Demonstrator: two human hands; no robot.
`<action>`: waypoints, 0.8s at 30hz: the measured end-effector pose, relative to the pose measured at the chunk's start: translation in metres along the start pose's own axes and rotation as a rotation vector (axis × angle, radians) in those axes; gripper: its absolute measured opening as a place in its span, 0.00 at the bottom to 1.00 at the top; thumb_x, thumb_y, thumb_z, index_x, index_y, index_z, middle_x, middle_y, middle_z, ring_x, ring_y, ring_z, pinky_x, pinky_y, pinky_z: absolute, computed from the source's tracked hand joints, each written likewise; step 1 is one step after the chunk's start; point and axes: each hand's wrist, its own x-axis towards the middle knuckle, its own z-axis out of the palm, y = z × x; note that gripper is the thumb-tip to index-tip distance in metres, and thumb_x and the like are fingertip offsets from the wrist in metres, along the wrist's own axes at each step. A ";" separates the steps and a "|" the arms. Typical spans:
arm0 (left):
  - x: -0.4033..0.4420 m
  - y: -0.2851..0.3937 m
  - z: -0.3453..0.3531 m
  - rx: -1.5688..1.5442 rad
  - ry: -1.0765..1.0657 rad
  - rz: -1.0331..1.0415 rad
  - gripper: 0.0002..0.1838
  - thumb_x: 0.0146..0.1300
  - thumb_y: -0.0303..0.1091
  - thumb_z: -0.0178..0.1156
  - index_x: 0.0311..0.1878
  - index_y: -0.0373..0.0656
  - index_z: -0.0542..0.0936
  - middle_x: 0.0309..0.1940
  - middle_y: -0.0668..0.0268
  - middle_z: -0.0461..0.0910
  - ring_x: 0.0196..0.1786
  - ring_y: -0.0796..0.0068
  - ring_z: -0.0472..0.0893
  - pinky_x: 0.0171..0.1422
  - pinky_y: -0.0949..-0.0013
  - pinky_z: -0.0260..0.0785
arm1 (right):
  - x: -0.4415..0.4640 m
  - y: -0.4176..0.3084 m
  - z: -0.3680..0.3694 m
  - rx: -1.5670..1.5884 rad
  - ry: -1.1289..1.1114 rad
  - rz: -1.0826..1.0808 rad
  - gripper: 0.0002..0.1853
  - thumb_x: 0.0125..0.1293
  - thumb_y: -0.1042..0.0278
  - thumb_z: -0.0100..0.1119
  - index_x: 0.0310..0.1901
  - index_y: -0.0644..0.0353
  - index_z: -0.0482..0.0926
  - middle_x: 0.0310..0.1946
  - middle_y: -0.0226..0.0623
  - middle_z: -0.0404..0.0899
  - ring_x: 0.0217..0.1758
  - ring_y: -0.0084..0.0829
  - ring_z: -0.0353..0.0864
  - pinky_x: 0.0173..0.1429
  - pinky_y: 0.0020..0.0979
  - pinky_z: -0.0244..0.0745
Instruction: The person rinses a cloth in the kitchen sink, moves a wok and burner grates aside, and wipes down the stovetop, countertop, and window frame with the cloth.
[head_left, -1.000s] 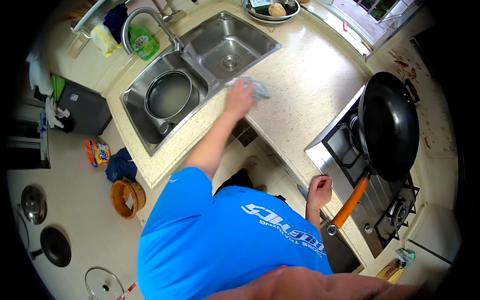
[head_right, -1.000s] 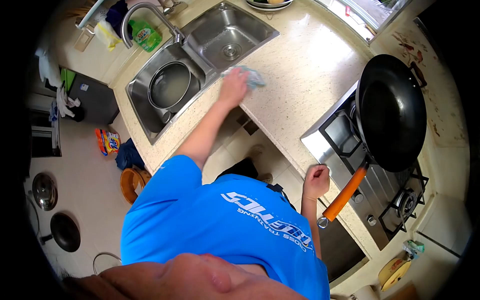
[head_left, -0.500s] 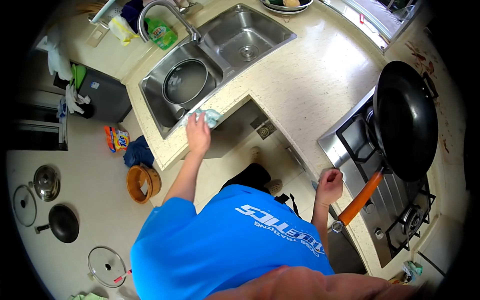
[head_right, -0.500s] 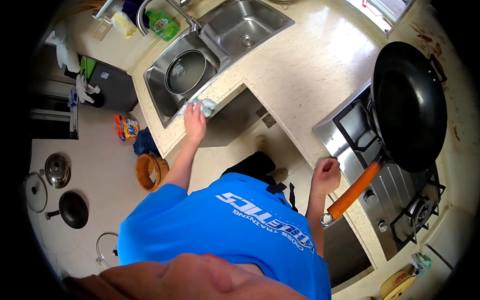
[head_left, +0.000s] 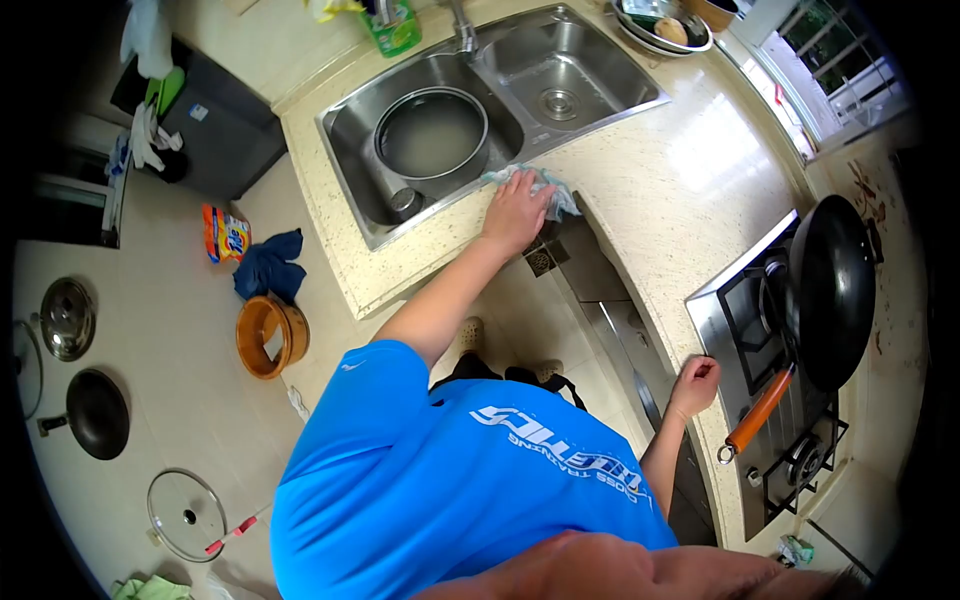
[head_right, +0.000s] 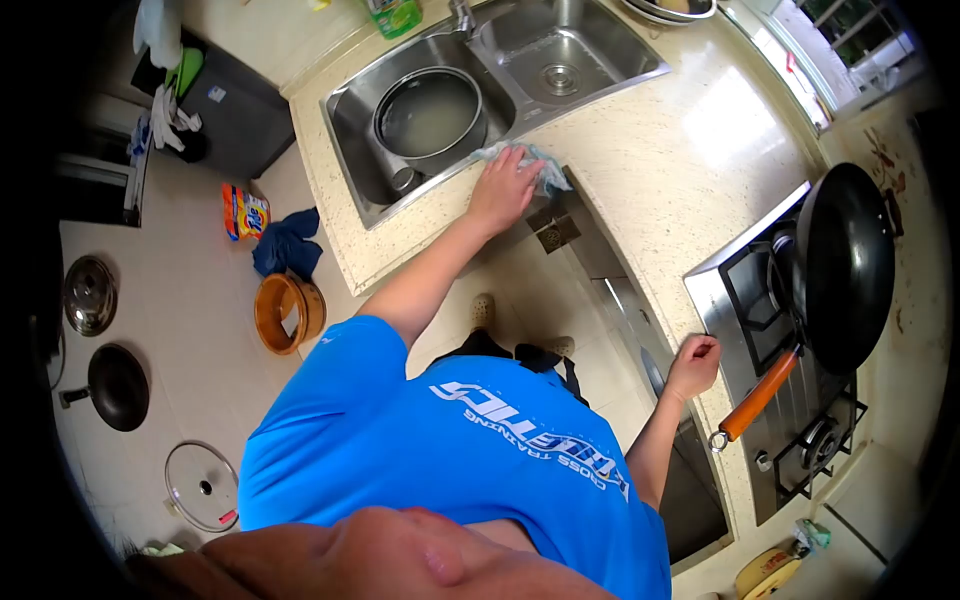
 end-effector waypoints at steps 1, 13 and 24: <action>-0.012 -0.007 -0.012 0.014 -0.046 0.013 0.22 0.61 0.36 0.56 0.61 0.54 0.73 0.64 0.52 0.65 0.68 0.49 0.62 0.70 0.51 0.55 | 0.001 0.000 0.000 -0.026 0.030 -0.025 0.10 0.62 0.57 0.56 0.32 0.55 0.77 0.20 0.32 0.76 0.22 0.33 0.76 0.28 0.34 0.70; -0.206 -0.102 -0.125 0.024 -0.152 -0.282 0.26 0.59 0.40 0.58 0.63 0.56 0.71 0.69 0.54 0.59 0.72 0.51 0.57 0.71 0.46 0.51 | -0.039 -0.028 0.029 0.376 0.094 -0.057 0.07 0.64 0.68 0.58 0.34 0.63 0.77 0.23 0.29 0.75 0.26 0.19 0.71 0.31 0.23 0.69; -0.213 -0.121 -0.125 0.012 -0.002 -0.005 0.26 0.54 0.32 0.60 0.60 0.49 0.73 0.62 0.55 0.67 0.63 0.53 0.65 0.62 0.51 0.60 | -0.100 -0.331 0.089 0.626 -0.586 -0.709 0.04 0.59 0.76 0.59 0.36 0.61 0.75 0.27 0.38 0.76 0.27 0.32 0.76 0.27 0.29 0.71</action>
